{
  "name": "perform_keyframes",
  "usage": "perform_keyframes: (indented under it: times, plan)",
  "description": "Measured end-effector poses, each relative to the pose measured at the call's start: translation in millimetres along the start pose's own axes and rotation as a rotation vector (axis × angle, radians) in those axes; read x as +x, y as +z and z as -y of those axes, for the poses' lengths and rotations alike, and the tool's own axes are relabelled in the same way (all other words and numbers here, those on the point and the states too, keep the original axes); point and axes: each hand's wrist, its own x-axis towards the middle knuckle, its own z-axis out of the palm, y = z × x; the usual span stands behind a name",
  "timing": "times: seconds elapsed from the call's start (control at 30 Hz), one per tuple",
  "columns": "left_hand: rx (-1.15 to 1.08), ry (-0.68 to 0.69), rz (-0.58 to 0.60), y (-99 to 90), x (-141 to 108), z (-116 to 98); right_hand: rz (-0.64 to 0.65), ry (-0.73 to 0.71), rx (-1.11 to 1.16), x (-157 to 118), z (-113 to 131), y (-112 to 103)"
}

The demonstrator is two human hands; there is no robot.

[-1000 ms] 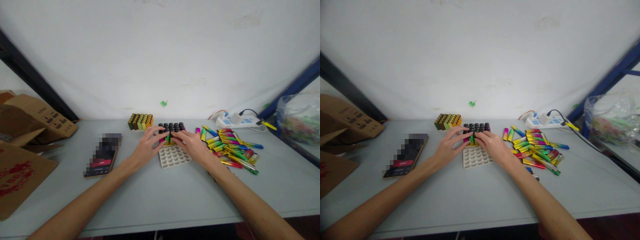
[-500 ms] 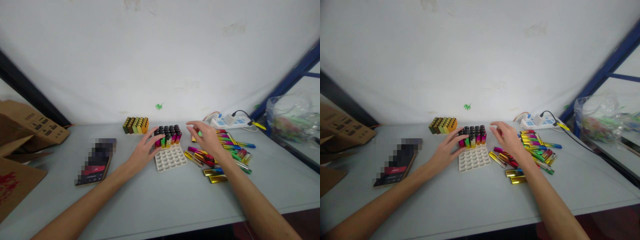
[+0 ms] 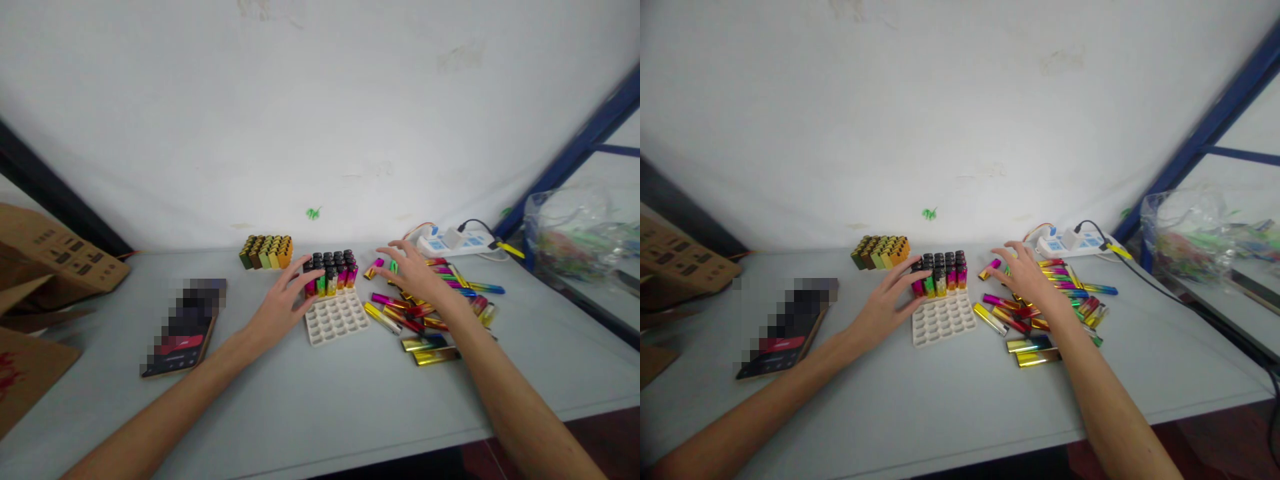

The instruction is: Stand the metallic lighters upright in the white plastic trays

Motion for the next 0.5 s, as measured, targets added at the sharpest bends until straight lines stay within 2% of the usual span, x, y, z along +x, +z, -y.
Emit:
perform_keyframes:
  times: [0.2,0.3,0.4,0.5]
  plan:
    - [0.011,0.000,0.000,-0.5,0.2,-1.4,0.124,-0.159,0.063,5.0,17.6,18.1]
    - [0.002,0.005,0.001,-0.9,-0.2,-1.2,0.148,-0.186,0.113,6.4,22.3,13.3]
    - [-0.004,0.002,0.011,-1.3,-0.7,-0.9,0.162,-0.154,0.137,5.5,24.2,4.3]
    - [-0.003,0.001,0.013,-2.0,-1.0,-1.4,0.119,-0.107,0.145,3.8,27.0,-5.8]
